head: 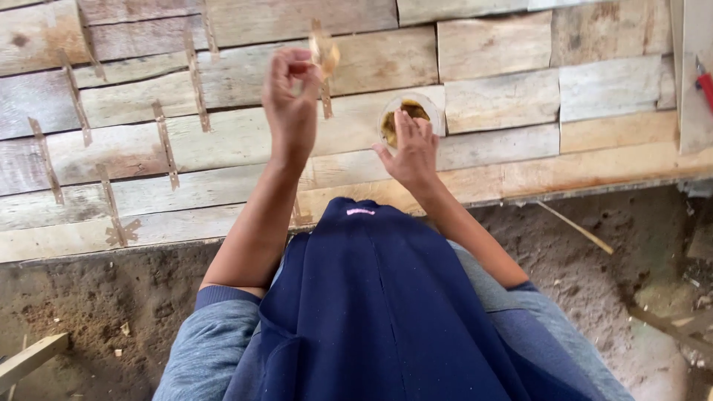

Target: Applying thin strips of wood to a larger wooden surface using adhesive to fill gaps or for decoration.

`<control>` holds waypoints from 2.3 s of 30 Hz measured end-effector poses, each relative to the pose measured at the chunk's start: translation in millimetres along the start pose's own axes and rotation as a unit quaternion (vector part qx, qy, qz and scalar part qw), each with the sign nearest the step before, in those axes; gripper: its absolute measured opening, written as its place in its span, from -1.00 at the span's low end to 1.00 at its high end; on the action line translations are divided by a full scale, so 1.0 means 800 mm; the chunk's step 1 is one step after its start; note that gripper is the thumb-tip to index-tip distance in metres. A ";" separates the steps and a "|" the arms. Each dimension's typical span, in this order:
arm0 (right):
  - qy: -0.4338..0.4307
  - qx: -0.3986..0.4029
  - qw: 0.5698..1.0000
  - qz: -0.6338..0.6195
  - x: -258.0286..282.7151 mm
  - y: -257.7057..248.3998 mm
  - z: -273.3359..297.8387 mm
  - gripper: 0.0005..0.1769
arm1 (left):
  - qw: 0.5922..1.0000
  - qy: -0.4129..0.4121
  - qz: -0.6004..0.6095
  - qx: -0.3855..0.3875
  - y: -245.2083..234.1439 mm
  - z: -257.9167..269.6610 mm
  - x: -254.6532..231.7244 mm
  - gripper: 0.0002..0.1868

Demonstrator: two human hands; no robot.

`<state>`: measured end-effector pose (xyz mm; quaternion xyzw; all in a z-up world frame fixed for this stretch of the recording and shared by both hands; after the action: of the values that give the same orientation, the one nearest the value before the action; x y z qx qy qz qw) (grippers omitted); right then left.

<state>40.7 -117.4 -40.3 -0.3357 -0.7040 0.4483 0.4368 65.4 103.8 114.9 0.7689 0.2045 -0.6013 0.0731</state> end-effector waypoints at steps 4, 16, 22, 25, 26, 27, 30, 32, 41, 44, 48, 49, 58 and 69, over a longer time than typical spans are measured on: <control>-0.006 -0.140 0.977 -0.160 0.032 -0.140 -0.073 -0.87 | 0.961 0.038 -0.269 0.043 0.021 0.006 0.012 -0.54; 0.036 0.248 0.795 -0.552 0.155 -0.075 -0.269 -0.78 | 0.977 0.101 -0.188 0.005 -0.036 -0.128 -0.010 -0.37; 0.014 0.243 0.832 -0.499 0.153 0.025 -0.427 -0.80 | 0.886 0.162 -0.411 -0.137 -0.056 -0.222 0.092 -0.30; 0.068 0.293 0.810 -0.504 0.137 0.091 -0.521 -0.82 | 0.919 0.007 -0.382 -0.097 -0.084 -0.292 0.204 -0.09; 0.054 0.323 0.831 -0.449 0.132 0.116 -0.547 -0.80 | 0.922 -0.068 -0.377 -0.060 -0.090 -0.309 0.251 -0.06; 0.039 0.352 0.848 -0.393 0.126 0.141 -0.572 -0.78 | 0.918 -0.143 -0.370 -0.023 -0.094 -0.322 0.298 -0.04; 0.011 0.404 0.863 -0.304 0.129 0.207 -0.634 -0.74 | 0.905 -0.153 -0.396 -0.005 -0.089 -0.353 0.365 -0.01; -0.012 0.434 0.863 -0.259 0.156 0.220 -0.667 -0.76 | 0.910 -0.138 -0.391 -0.012 -0.082 -0.371 0.391 -0.08; -0.066 0.525 0.848 -0.027 0.147 0.331 -0.713 -0.76 | 0.871 -0.002 -0.490 -0.026 -0.047 -0.393 0.426 -0.11; -0.095 0.515 0.851 0.020 0.140 0.348 -0.714 -0.72 | 0.868 0.008 -0.496 -0.020 -0.048 -0.395 0.414 -0.15; -0.114 0.477 0.871 0.038 0.139 0.355 -0.718 -0.71 | 0.870 -0.013 -0.493 -0.014 -0.043 -0.396 0.420 -0.35; -0.114 0.478 0.870 0.038 0.143 0.354 -0.716 -0.71 | 0.870 -0.015 -0.493 -0.013 -0.042 -0.396 0.424 -0.35; -0.090 0.429 0.877 0.197 0.162 0.305 -0.723 -0.50 | 0.839 -0.103 -0.528 0.087 -0.032 -0.392 0.448 -0.34; -0.071 0.286 0.952 0.085 0.113 0.323 -0.715 -0.70 | 0.820 -0.017 -0.573 -0.011 -0.023 -0.404 0.441 -0.39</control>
<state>549.5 250.4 -126.8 -0.2225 -0.5446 0.6887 0.4238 415.2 316.1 -133.6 0.5023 0.6131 -0.5453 -0.2728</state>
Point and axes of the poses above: each hand's wrist, its own z-axis away from the middle knuckle, its own y-axis out of the palm, x = y × z, the point moved 10 cm from there along -z, towards the middle knuckle, and after that the axes turned 2 degrees about z, right-handed, at the moved point
